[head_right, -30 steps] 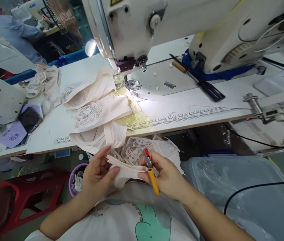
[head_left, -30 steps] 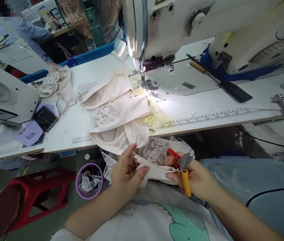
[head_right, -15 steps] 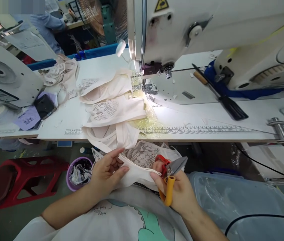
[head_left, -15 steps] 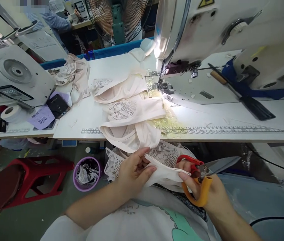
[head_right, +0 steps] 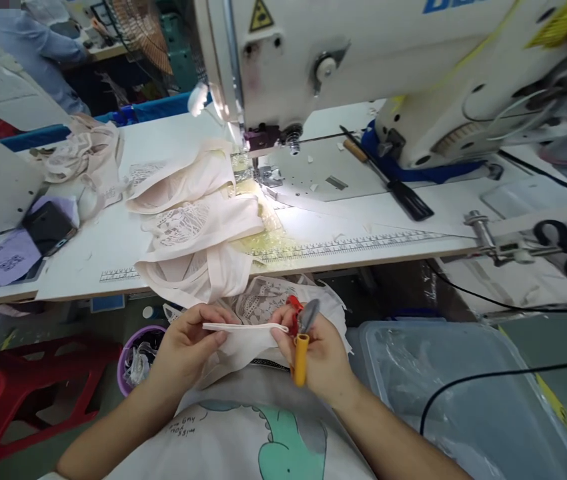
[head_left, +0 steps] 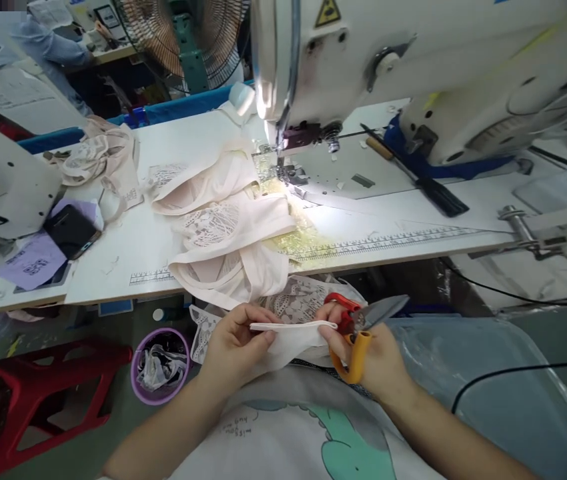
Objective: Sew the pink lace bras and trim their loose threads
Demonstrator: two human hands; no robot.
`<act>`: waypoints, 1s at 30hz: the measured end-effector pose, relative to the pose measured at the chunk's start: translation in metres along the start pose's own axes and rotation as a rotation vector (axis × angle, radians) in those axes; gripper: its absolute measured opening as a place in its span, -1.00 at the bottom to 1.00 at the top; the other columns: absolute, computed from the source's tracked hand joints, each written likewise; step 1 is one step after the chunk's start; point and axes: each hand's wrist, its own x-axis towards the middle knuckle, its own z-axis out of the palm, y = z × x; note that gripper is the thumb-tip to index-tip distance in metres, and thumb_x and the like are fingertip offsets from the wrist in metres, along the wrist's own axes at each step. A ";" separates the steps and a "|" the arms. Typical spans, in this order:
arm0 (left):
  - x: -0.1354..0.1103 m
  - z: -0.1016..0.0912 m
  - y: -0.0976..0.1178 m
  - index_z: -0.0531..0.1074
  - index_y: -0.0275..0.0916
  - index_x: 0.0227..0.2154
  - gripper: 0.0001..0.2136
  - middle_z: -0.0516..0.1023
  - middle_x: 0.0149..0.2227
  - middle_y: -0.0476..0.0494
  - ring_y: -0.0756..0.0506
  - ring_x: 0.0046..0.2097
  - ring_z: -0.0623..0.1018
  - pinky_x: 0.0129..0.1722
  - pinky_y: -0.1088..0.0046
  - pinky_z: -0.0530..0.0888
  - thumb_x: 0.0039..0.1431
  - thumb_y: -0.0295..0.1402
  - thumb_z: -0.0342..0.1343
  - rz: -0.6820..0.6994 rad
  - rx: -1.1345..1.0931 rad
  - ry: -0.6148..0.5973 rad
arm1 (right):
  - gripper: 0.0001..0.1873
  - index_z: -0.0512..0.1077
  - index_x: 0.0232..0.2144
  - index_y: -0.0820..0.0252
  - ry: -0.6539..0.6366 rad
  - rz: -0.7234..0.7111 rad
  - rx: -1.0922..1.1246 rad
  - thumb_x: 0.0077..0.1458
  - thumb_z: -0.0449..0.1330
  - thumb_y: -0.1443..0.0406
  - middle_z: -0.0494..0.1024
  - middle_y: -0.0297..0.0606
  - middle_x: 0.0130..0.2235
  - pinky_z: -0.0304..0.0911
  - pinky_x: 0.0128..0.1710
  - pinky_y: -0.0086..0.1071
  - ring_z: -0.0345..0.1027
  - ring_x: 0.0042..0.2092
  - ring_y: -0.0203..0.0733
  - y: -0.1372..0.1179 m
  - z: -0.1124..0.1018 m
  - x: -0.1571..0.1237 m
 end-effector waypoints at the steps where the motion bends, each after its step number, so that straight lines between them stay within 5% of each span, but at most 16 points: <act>1: 0.000 -0.002 0.000 0.37 -0.28 -0.46 -0.90 0.50 -0.35 -0.11 -0.05 -0.28 0.47 -0.29 0.45 0.38 0.00 -0.43 0.20 0.001 0.016 0.005 | -0.79 0.23 -0.49 0.12 0.021 -0.007 0.006 0.02 0.22 0.24 0.35 -0.29 -0.38 0.20 -0.36 -0.30 0.25 -0.35 -0.18 -0.001 0.003 0.001; 6: -0.007 -0.015 0.009 0.33 -0.23 -0.43 -0.90 0.49 -0.37 -0.10 -0.07 -0.31 0.49 -0.32 0.41 0.43 0.05 -0.40 0.16 0.086 0.315 0.050 | -0.80 0.28 -0.44 0.12 0.042 0.015 -0.027 -0.04 0.26 0.23 0.36 -0.32 -0.41 0.22 -0.40 -0.34 0.25 -0.39 -0.21 -0.001 0.015 0.004; 9: -0.016 -0.011 0.028 0.36 -0.19 -0.25 -0.84 0.51 -0.26 -0.17 -0.14 -0.18 0.50 -0.19 0.30 0.43 0.07 -0.46 0.10 0.382 0.770 0.088 | -0.78 0.28 -0.43 0.13 0.007 0.050 -0.057 -0.07 0.28 0.24 0.35 -0.34 -0.43 0.20 -0.43 -0.36 0.22 -0.41 -0.22 -0.001 0.019 0.005; 11: -0.018 0.000 0.043 0.35 -0.15 -0.16 -0.73 0.51 -0.19 -0.19 -0.16 -0.11 0.47 -0.11 0.27 0.40 0.06 -0.52 0.08 0.653 1.032 -0.001 | -0.77 0.27 -0.46 0.14 -0.031 0.058 -0.083 -0.07 0.28 0.23 0.35 -0.35 -0.44 0.21 -0.44 -0.37 0.22 -0.42 -0.23 -0.004 0.022 0.006; 13: -0.016 0.012 0.054 0.35 -0.18 -0.16 -0.74 0.51 -0.20 -0.21 -0.17 -0.13 0.48 -0.13 0.28 0.41 0.07 -0.54 0.05 0.744 1.199 -0.144 | -0.78 0.27 -0.47 0.15 -0.071 0.055 -0.114 -0.07 0.27 0.22 0.34 -0.35 -0.46 0.22 -0.44 -0.38 0.23 -0.43 -0.23 -0.008 0.025 0.008; 16: -0.006 0.020 0.054 0.39 -0.24 -0.31 -0.91 0.51 -0.36 -0.20 -0.15 -0.31 0.47 -0.34 0.34 0.40 0.14 -0.46 0.00 0.507 1.313 -0.264 | -0.80 0.28 -0.45 0.16 -0.110 0.043 -0.123 -0.04 0.24 0.22 0.34 -0.36 -0.45 0.24 -0.43 -0.38 0.25 -0.42 -0.23 -0.013 0.027 0.008; 20: 0.004 0.007 0.041 0.35 -0.24 -0.39 -0.88 0.44 -0.44 -0.09 -0.05 -0.40 0.40 -0.44 0.46 0.31 0.20 -0.36 -0.05 0.147 1.129 -0.305 | -0.76 0.26 -0.46 0.16 -0.119 0.083 -0.109 -0.05 0.24 0.18 0.36 -0.34 -0.42 0.26 -0.41 -0.37 0.26 -0.40 -0.23 -0.012 0.025 0.005; 30: 0.008 -0.006 0.035 0.26 -0.26 -0.44 -0.79 0.32 -0.48 -0.02 0.03 -0.45 0.30 -0.48 0.53 0.25 0.12 -0.21 0.08 -0.200 0.443 -0.177 | -0.77 0.32 -0.38 0.14 -0.126 0.151 -0.060 -0.08 0.27 0.20 0.46 -0.25 -0.32 0.33 -0.31 -0.29 0.35 -0.29 -0.14 0.001 0.018 0.001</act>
